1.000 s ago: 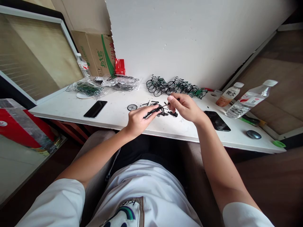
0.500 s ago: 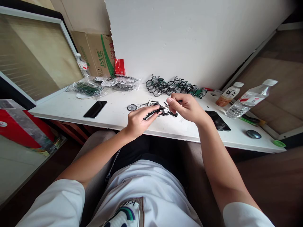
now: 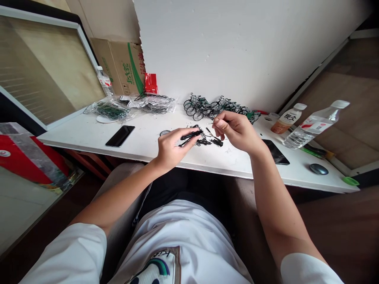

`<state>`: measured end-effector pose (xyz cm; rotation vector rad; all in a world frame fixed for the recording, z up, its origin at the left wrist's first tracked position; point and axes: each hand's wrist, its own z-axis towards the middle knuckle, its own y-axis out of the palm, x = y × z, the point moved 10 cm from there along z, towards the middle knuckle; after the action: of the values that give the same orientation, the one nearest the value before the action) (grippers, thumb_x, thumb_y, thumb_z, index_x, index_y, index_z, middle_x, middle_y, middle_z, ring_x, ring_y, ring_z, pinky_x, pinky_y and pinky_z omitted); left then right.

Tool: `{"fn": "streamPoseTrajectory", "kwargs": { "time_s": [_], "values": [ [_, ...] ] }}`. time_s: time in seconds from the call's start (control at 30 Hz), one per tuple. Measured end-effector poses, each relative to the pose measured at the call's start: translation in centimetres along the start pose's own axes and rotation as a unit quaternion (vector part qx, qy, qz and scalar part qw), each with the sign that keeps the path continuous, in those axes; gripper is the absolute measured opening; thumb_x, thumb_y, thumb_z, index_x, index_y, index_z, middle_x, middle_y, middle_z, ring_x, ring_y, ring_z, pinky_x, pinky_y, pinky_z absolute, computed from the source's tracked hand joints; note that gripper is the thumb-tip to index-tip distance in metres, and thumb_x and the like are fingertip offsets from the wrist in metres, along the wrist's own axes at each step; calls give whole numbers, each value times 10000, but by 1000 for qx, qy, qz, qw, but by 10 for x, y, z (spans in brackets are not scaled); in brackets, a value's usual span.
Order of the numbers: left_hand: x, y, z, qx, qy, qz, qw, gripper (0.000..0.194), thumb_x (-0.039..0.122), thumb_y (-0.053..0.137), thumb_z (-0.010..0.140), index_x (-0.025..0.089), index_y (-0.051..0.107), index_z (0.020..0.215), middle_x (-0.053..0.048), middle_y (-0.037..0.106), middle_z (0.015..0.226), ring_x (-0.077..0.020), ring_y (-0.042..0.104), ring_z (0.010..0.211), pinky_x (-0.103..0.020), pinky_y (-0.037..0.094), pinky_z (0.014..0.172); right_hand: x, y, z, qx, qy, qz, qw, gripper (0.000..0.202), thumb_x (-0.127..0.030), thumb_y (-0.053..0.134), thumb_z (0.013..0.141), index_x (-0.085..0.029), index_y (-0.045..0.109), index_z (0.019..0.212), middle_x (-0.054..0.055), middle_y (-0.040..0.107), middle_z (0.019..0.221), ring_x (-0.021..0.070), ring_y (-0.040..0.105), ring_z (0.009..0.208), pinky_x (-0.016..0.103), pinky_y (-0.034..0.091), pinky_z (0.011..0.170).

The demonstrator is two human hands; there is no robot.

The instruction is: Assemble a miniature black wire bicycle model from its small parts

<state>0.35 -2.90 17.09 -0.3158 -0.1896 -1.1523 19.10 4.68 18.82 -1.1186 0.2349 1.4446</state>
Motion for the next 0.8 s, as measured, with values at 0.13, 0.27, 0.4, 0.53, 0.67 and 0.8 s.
{"fn": "streamPoseTrajectory", "kwargs": {
  "time_s": [0.13, 0.27, 0.4, 0.53, 0.67, 0.8],
  "values": [
    [7, 0, 1, 2, 5, -17, 1000, 202, 216, 833, 944, 167, 813, 1139, -89, 860, 1087, -193, 840, 980, -277, 675, 953, -9, 5, 0, 9, -18, 58, 998, 486, -711, 757, 918, -234, 676, 962, 7, 566, 815, 143, 520, 646, 290, 486, 550],
    [20, -4, 2, 11, 27, -20, 999, 229, 181, 849, 923, 175, 806, 1148, -76, 860, 1081, -182, 841, 959, -255, 670, 939, -36, 12, -4, -8, -75, 14, 997, 416, -600, 880, 865, -217, 803, 1007, 23, 598, 848, 130, 502, 668, 290, 451, 578],
    [38, -8, 4, 15, 63, -9, 998, 249, 164, 854, 915, 188, 793, 1155, -66, 860, 1061, -173, 837, 940, -254, 668, 932, -51, 13, -7, 7, -115, -6, 993, 366, -575, 886, 870, -218, 871, 951, 15, 588, 713, 130, 506, 632, 286, 415, 547],
    [51, -11, 7, 15, 71, -13, 997, 254, 159, 846, 923, 199, 787, 1167, -61, 860, 1064, -171, 836, 933, -253, 675, 915, -59, 10, -10, 35, -146, -3, 989, 350, -575, 891, 864, -226, 884, 884, 0, 524, 618, 130, 459, 583, 305, 375, 525],
    [60, -14, 9, 19, 76, -1, 997, 238, 182, 841, 935, 199, 788, 1166, -57, 861, 1054, -170, 837, 916, -253, 682, 900, -69, 10, -15, 48, -163, -9, 985, 307, -549, 868, 899, -243, 887, 907, -2, 522, 615, 136, 443, 578, 326, 374, 548],
    [65, -17, 8, 23, 83, 17, 996, 246, 214, 843, 941, 209, 790, 1181, -47, 862, 1059, -167, 836, 902, -245, 685, 885, -75, 10, -17, 51, -158, -23, 986, 356, -596, 839, 909, -242, 877, 894, 4, 533, 611, 143, 431, 570, 338, 385, 552]
  ]
}}
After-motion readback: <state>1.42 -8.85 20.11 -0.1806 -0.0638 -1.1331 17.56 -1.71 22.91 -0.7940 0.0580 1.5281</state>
